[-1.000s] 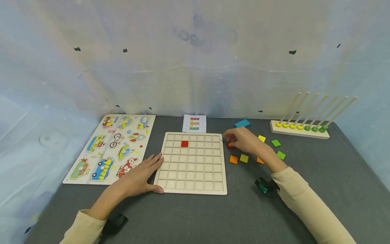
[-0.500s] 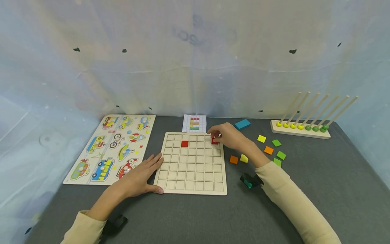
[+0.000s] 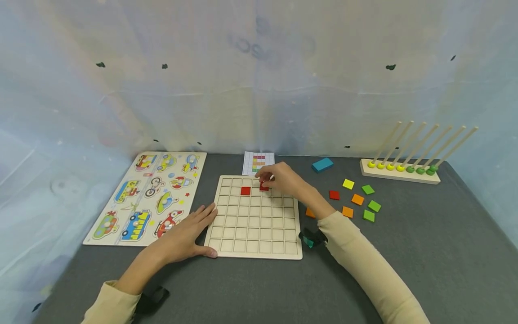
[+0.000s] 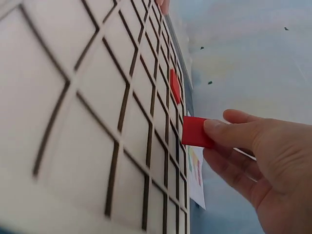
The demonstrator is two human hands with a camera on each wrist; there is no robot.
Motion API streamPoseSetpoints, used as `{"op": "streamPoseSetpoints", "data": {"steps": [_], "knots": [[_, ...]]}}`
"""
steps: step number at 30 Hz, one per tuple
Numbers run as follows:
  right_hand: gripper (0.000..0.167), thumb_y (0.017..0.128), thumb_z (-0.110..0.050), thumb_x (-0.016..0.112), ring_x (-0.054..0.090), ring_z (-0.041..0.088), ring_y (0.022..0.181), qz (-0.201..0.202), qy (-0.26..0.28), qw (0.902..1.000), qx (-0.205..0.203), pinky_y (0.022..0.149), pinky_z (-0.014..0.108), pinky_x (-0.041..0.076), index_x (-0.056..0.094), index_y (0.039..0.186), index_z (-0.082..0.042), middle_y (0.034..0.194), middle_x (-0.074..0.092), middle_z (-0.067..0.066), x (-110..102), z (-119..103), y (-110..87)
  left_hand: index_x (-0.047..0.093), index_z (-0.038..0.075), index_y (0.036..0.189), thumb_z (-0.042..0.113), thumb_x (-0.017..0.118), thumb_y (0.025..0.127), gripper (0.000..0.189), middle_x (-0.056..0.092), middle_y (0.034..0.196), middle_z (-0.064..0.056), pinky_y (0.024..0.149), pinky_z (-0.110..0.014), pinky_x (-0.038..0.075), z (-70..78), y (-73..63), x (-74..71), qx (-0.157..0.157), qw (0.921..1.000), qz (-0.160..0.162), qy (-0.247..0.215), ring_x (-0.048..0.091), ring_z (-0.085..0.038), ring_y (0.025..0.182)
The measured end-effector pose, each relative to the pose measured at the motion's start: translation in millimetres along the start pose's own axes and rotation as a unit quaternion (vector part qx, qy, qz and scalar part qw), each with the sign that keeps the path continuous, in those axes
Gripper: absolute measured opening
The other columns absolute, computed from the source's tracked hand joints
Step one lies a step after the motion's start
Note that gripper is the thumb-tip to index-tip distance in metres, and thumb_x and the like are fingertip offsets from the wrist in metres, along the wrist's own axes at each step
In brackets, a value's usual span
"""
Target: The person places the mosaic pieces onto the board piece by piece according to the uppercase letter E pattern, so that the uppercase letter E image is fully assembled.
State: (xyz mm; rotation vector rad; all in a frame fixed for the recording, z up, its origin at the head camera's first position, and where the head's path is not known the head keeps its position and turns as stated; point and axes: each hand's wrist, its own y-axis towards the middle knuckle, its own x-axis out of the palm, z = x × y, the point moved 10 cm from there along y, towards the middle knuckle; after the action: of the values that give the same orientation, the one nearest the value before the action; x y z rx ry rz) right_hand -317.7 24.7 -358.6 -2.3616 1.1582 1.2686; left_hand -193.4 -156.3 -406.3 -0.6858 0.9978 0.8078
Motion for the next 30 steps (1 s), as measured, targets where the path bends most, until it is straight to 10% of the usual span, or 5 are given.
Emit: {"op": "streamPoseSetpoints", "data": {"steps": [30], "knots": [[0.024, 0.091, 0.001, 0.066, 0.064, 0.022, 0.094, 0.010, -0.004, 0.9995, 0.029, 0.083, 0.021, 0.049, 0.068, 0.116, 0.000, 0.099, 0.070, 0.009, 27, 2, 8.9, 0.028, 0.002, 0.154, 0.064, 0.070, 0.076, 0.108, 0.020, 0.161, -0.016, 0.113, -0.060, 0.024, 0.9, 1.4, -1.0, 0.001, 1.0000, 0.000, 0.003, 0.017, -0.043, 0.146]]}}
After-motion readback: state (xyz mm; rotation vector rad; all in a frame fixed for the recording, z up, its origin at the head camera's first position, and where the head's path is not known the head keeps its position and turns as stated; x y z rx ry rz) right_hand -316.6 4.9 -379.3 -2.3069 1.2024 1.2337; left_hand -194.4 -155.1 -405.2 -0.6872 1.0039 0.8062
